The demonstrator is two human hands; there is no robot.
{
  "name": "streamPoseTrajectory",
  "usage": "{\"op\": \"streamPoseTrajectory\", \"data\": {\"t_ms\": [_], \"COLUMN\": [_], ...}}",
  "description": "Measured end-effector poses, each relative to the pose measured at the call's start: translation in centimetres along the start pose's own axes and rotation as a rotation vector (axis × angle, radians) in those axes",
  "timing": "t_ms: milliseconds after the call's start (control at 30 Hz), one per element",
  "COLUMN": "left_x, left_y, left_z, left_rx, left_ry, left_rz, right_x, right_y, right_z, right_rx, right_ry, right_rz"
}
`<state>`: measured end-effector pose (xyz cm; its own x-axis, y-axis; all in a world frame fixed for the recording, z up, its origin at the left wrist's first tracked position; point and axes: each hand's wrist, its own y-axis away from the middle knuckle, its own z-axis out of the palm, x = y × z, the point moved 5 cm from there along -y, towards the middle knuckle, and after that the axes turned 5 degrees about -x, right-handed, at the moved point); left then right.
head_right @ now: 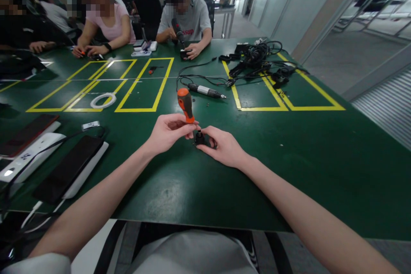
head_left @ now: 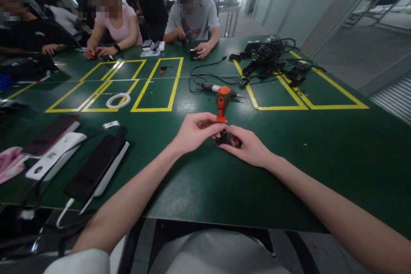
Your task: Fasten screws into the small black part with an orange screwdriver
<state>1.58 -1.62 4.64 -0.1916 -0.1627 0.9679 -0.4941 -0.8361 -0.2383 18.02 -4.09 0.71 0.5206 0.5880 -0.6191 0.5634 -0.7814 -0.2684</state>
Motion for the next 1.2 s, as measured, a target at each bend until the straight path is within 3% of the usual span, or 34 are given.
{"op": "streamPoseTrajectory", "data": {"t_ms": [233, 533, 900, 1200], "left_x": [-0.5, -0.3, -0.7, -0.4], "left_y": [0.2, 0.3, 0.3, 0.2], "left_z": [1.0, 0.8, 0.9, 1.0], "left_rx": [0.002, -0.101, 0.014, -0.077], "left_ry": [0.062, 0.043, 0.086, 0.122], "left_rz": [-0.076, -0.02, -0.038, -0.012], "right_x": [0.1, 0.0, 0.0, 0.2], "right_y": [0.0, -0.1, 0.0, 0.0], "right_z": [0.2, 0.1, 0.1, 0.2], "right_rx": [0.003, -0.022, 0.02, 0.007], "right_ry": [0.015, -0.004, 0.012, 0.005], "right_rz": [0.01, 0.039, -0.011, 0.004]}}
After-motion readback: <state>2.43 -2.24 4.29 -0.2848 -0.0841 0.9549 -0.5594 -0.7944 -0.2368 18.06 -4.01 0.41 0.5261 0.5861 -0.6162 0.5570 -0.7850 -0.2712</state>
